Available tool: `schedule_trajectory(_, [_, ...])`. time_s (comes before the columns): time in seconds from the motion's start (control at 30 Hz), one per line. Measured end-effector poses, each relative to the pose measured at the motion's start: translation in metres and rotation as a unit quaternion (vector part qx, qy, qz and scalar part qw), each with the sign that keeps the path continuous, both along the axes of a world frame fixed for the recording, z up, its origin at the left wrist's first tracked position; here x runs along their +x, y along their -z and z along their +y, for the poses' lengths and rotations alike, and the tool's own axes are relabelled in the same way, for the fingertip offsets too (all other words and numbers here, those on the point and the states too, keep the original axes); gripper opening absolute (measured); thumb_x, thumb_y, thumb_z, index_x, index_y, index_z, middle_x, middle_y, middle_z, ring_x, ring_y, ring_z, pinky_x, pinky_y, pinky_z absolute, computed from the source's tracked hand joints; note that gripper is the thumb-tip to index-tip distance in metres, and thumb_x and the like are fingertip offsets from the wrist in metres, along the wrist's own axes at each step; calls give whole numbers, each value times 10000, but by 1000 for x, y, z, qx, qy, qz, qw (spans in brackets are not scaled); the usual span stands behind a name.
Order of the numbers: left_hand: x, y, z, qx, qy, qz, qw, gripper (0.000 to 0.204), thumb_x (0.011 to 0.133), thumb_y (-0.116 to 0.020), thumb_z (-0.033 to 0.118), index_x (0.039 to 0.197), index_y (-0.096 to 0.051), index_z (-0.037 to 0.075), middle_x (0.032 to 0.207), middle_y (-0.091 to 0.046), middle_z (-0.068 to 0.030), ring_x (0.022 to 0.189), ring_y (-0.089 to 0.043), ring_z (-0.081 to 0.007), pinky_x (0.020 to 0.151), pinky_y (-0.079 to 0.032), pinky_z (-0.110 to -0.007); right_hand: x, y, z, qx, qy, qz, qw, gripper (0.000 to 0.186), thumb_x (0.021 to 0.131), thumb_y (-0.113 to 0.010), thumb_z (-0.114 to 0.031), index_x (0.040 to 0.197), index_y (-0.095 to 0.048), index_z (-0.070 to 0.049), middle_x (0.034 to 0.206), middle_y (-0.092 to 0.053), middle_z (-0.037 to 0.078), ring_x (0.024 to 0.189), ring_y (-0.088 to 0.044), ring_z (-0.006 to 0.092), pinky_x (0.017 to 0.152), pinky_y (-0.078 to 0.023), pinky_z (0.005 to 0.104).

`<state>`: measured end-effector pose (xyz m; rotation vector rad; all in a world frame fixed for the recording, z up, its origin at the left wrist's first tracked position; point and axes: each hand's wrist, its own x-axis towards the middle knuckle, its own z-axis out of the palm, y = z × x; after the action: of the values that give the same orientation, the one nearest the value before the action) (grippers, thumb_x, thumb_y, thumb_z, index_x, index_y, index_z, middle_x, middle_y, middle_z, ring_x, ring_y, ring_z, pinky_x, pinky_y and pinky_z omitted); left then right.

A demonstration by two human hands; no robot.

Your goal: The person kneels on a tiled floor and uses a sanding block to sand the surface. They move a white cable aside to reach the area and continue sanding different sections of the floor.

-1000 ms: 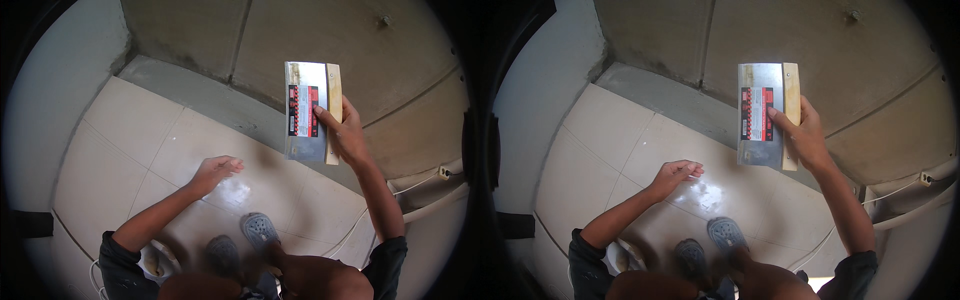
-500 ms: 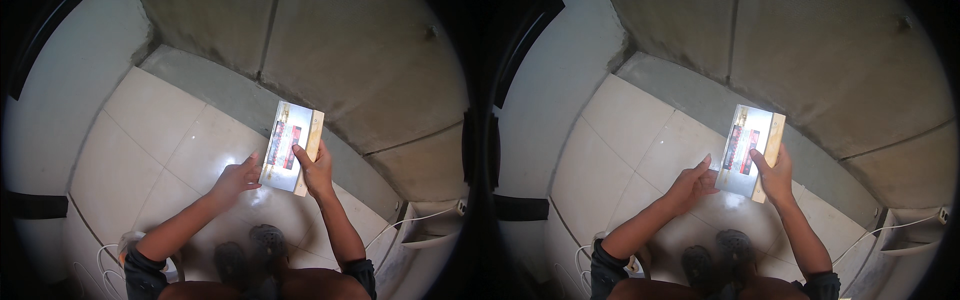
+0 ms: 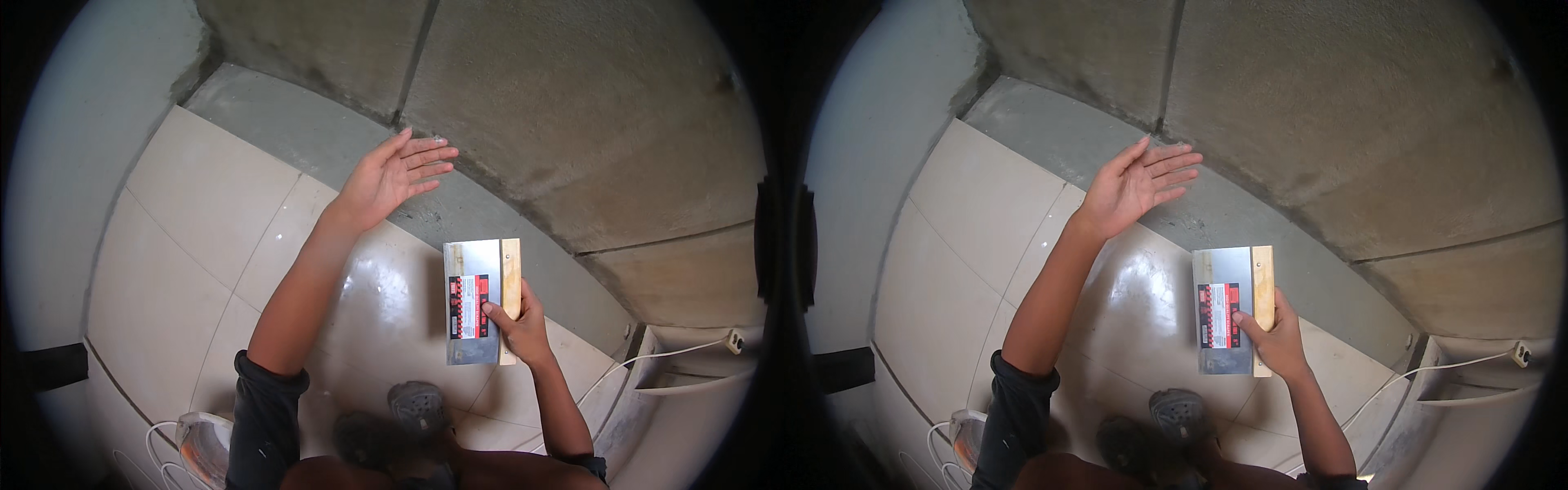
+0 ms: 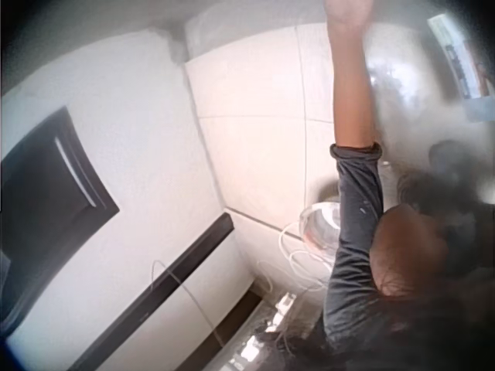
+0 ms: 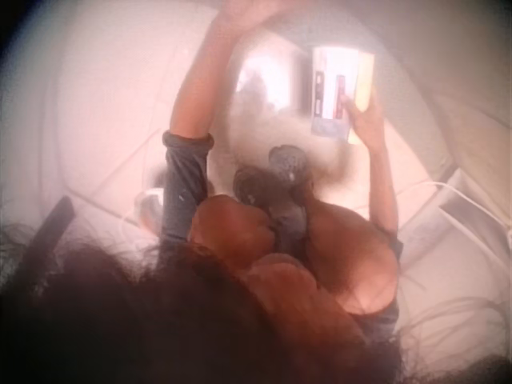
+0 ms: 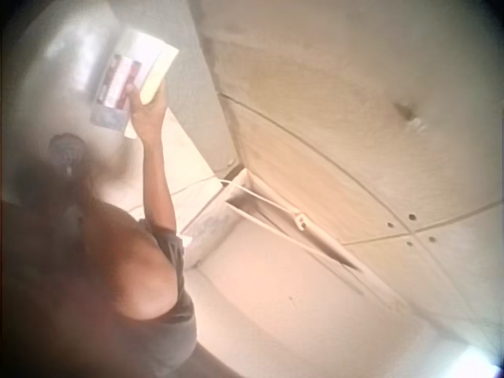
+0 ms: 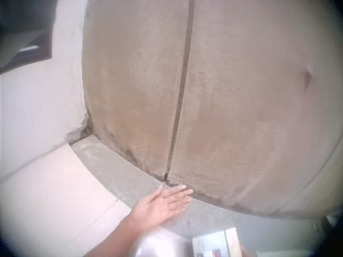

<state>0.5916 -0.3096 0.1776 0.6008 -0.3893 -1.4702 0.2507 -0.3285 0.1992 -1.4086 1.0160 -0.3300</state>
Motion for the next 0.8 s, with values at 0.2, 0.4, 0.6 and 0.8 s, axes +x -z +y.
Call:
schedule_trajectory(0.2, [41, 52, -28, 264, 136, -483, 824, 585, 1099, -520, 449, 1495, -594, 25, 1393, -706, -192, 1288, -668, -345, 1116, -509, -454, -32, 0, -11, -2, 30, 13, 999, 478, 990, -764, -43, 1403, -532, 21, 1216, -734, 131, 1081, -731, 172, 960, -609, 346])
schedule_trajectory(0.4, [39, 19, -16, 247, 156, -830, 475, 430, 1026, -678, 228, 1431, -663, 84, 1366, -714, -185, 1255, -681, -365, 1031, -561, -483, -25, 4, -8, -17, 13, 25, 999, 452, 994, -762, -46, 1383, -541, 20, 1213, -723, 122, 1075, -717, 161, 961, -596, 341])
schedule_trajectory(0.6, [61, 54, 75, -17, -283, -922, 264, 275, 1055, -640, 147, 1291, -707, 22, 1014, -772, -185, 890, -755, -331, 827, -593, -464, -1, 19, 2, -162, -134, 118, 970, 351, 924, -766, -22, 1217, -572, -21, 1141, -755, 125, 1038, -722, 224, 886, -576, 414])
schedule_trajectory(0.8, [24, -53, 226, 323, 7, -774, 544, 386, 1137, -545, 240, 1406, -668, -9, 929, -795, -180, 723, -774, -277, 777, -612, -358, 47, 46, 98, -448, -447, 128, 764, 530, 887, -701, -4, 1390, -554, -82, 1472, -640, 155, 1282, -641, 460, 1031, -557, 544])
